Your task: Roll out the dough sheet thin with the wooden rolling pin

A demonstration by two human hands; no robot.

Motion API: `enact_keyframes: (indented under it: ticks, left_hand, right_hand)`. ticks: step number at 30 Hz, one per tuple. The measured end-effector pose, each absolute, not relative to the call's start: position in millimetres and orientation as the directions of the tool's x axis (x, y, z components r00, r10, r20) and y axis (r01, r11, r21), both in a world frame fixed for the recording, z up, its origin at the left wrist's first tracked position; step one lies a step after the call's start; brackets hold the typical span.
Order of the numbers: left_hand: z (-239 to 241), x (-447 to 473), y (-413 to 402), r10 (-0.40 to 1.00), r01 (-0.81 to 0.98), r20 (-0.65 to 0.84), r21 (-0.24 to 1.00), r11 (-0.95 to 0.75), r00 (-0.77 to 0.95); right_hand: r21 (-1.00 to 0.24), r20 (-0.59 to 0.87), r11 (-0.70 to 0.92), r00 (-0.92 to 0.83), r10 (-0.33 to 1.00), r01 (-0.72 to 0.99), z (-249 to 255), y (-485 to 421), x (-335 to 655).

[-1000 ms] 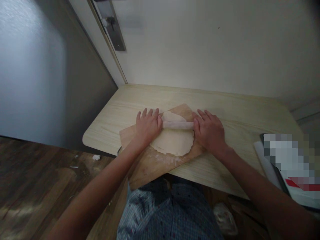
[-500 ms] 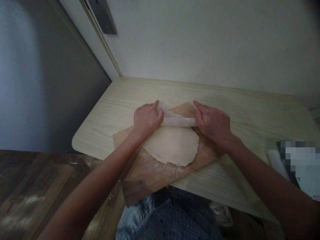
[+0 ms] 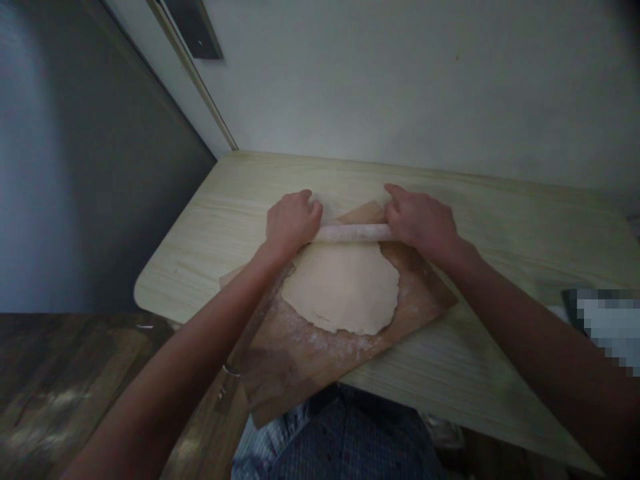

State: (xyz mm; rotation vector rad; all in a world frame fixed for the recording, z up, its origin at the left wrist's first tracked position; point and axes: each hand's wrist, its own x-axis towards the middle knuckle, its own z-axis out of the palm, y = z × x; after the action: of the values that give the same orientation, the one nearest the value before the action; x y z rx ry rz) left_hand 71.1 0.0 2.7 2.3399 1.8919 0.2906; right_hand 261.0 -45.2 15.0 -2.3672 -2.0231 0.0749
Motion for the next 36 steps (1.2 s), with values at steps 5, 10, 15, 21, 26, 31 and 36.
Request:
enact_keyframes:
  ticks: [5, 10, 15, 21, 26, 31, 36]
  left_hand:
    - [0.7, 72.2, 12.7, 0.978, 0.955, 0.064, 0.214, -0.207, 0.198]
    - [-1.1, 74.2, 30.7, 0.979, 0.958, 0.078, 0.201, -0.203, 0.191]
    - [-0.1, 76.6, 36.2, 0.978, 0.963, 0.109, 0.182, -0.197, 0.18]
    - [-1.3, 75.2, 32.8, 0.979, 0.966, 0.099, 0.17, -0.196, 0.181]
    - [0.1, 73.1, 23.5, 0.983, 0.969, 0.059, 0.17, -0.179, 0.172]
    - [4.3, 68.6, 3.1, 0.98, 0.969, 0.026, 0.145, -0.2, 0.198]
    - [9.2, 63.8, -21.9, 0.964, 0.961, 0.05, 0.084, -0.264, 0.26]
  right_hand:
    - [-0.093, 0.005, -0.092, 0.093, 0.996, 0.991, 8.8, -28.4, 268.1]
    - [-0.121, 0.109, -0.078, 0.091, 0.99, 0.99, 0.5, -10.8, 271.3]
    - [-0.142, 0.128, -0.13, 0.149, 0.981, 0.981, -1.5, -6.2, 270.5]
    - [-0.141, 0.093, -0.15, 0.164, 0.982, 0.979, -1.5, -15.1, 268.6]
    - [-0.117, 0.094, -0.133, 0.144, 0.985, 0.984, 1.2, -29.3, 265.0]
    - [-0.13, 0.129, -0.106, 0.123, 0.984, 0.986, 2.1, -50.2, 259.7]
    - [-0.153, 0.141, -0.072, 0.094, 0.986, 0.986, -2.0, -73.4, 256.4]
